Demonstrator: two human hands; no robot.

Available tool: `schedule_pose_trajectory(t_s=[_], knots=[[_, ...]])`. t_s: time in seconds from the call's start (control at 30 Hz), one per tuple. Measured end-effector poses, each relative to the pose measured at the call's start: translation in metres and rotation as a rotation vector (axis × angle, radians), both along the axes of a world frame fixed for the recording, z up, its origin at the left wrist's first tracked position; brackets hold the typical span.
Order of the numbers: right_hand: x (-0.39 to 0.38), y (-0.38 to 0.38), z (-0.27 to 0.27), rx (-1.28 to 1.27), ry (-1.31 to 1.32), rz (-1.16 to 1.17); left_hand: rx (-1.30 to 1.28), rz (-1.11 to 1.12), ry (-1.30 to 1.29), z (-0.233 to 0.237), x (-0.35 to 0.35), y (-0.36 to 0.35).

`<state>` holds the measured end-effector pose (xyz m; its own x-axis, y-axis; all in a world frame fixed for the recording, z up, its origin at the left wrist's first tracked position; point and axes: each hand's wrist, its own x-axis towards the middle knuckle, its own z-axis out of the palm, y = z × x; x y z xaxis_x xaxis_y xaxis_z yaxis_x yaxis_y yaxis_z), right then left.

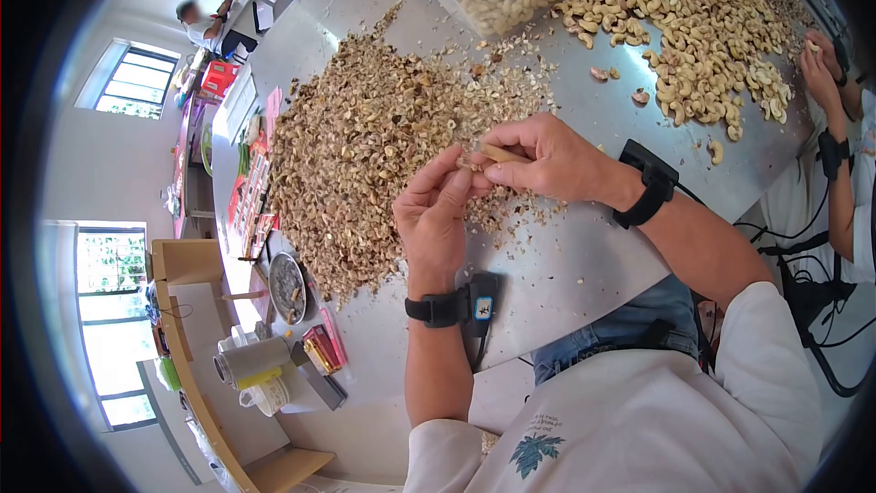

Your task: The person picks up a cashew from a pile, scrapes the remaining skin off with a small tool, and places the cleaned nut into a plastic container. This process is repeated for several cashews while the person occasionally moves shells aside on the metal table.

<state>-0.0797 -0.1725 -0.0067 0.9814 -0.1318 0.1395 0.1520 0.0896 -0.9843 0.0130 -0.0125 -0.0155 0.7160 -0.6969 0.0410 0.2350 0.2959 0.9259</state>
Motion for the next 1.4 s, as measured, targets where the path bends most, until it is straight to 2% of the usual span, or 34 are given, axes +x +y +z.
schedule_pose_trajectory(t_s=[0.23, 0.33, 0.47, 0.57, 0.73, 0.93, 1.07, 1.4], knots=[[-0.001, 0.001, 0.001, -0.2, -0.036, -0.029, 0.064, 0.057, -0.182, 0.001, -0.004, -0.001], [0.001, 0.005, -0.005, -0.169, -0.077, -0.052, 0.113, 0.087, -0.22, 0.001, -0.004, -0.002], [0.0, 0.004, -0.002, -0.038, 0.01, 0.009, 0.108, 0.128, -0.211, 0.003, -0.005, -0.002], [0.002, 0.006, -0.005, -0.057, -0.05, -0.006, 0.042, 0.101, -0.215, 0.004, -0.003, -0.001], [0.0, 0.003, -0.004, -0.072, 0.015, 0.028, 0.057, 0.059, -0.235, 0.007, -0.002, 0.002], [0.0, 0.003, -0.002, -0.211, -0.068, 0.035, 0.123, 0.04, -0.278, 0.012, -0.002, 0.004], [-0.003, 0.004, 0.004, -0.154, -0.02, 0.075, 0.108, -0.014, -0.396, 0.009, 0.002, 0.007], [-0.009, -0.001, 0.013, -0.128, 0.071, 0.245, 0.157, -0.144, -0.404, 0.018, 0.005, 0.015]])
